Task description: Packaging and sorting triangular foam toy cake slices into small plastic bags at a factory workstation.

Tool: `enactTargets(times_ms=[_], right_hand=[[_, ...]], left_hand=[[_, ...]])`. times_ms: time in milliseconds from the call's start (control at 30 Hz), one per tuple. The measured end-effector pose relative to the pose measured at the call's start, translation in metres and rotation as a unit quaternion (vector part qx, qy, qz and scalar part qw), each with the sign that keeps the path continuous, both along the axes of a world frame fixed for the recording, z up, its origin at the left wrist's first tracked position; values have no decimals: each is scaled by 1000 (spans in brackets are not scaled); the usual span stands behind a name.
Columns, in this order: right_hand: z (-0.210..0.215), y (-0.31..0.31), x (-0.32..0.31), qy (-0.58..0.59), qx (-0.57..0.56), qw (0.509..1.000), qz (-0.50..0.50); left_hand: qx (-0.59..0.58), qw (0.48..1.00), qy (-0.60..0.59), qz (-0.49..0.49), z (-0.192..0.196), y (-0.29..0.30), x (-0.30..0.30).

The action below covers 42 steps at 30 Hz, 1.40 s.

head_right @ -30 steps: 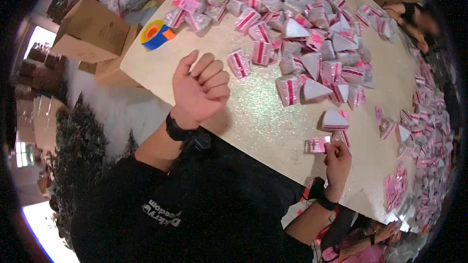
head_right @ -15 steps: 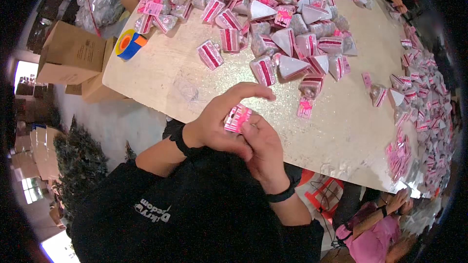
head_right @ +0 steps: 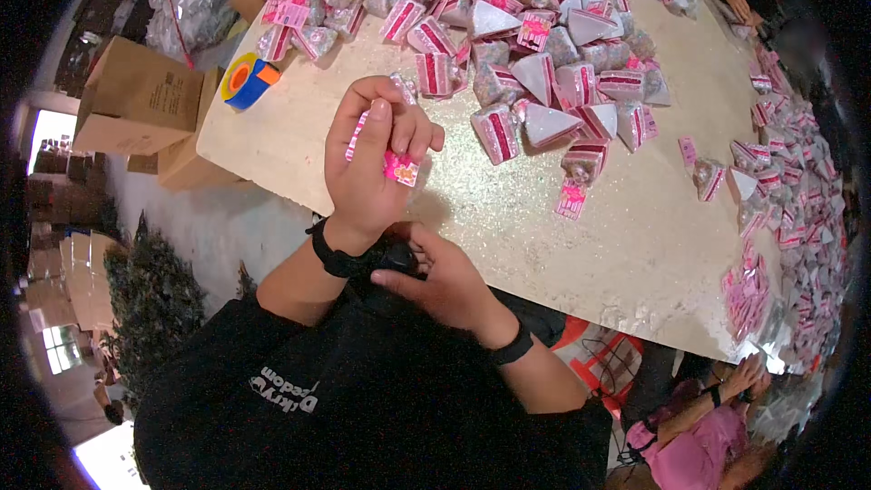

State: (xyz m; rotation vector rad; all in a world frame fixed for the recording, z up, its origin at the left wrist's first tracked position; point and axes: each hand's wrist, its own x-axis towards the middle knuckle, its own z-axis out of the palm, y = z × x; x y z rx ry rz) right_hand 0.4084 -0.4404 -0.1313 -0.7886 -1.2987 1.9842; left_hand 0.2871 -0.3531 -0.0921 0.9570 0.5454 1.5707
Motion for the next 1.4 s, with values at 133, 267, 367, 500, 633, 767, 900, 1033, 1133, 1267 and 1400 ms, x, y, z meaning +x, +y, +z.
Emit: enactTargets(times_ms=[133, 267, 367, 500, 633, 767, 900, 1033, 1133, 1267, 1400], right_hand=[[2, 0, 3, -131, 122, 983, 33], [18, -8, 2, -116, 99, 988, 16], [23, -10, 4, -154, 141, 978, 9], [15, -13, 3, -136, 137, 981, -12], [16, -12, 6, -183, 139, 973, 2], [13, -13, 4, -140, 160, 977, -17], [3, -13, 4, -121, 152, 981, 7], [-4, -12, 5, -129, 142, 981, 4], [3, -12, 0, -88, 123, 989, -11], [7, -11, 1, -81, 130, 988, 10], [7, -8, 4, -143, 188, 971, 18]], left_hand=[[13, 994, 111, 14, -7, -6, -6], [35, 984, 170, 28, -22, -10, -9], [84, 959, 269, 34, -28, -11, -11], [110, 945, 309, 15, -25, -14, -7], [152, 915, 373, 26, -14, -16, -8], [170, 912, 373, 30, -15, -15, -9], [-44, 988, 150, -18, -13, -21, -3], [-105, 991, 51, -65, -5, -16, -4], [-101, 994, 9, -37, -12, -15, -5], [-168, 968, -145, -114, -10, -12, -8], [-138, 942, -243, -183, -11, -8, -11]])
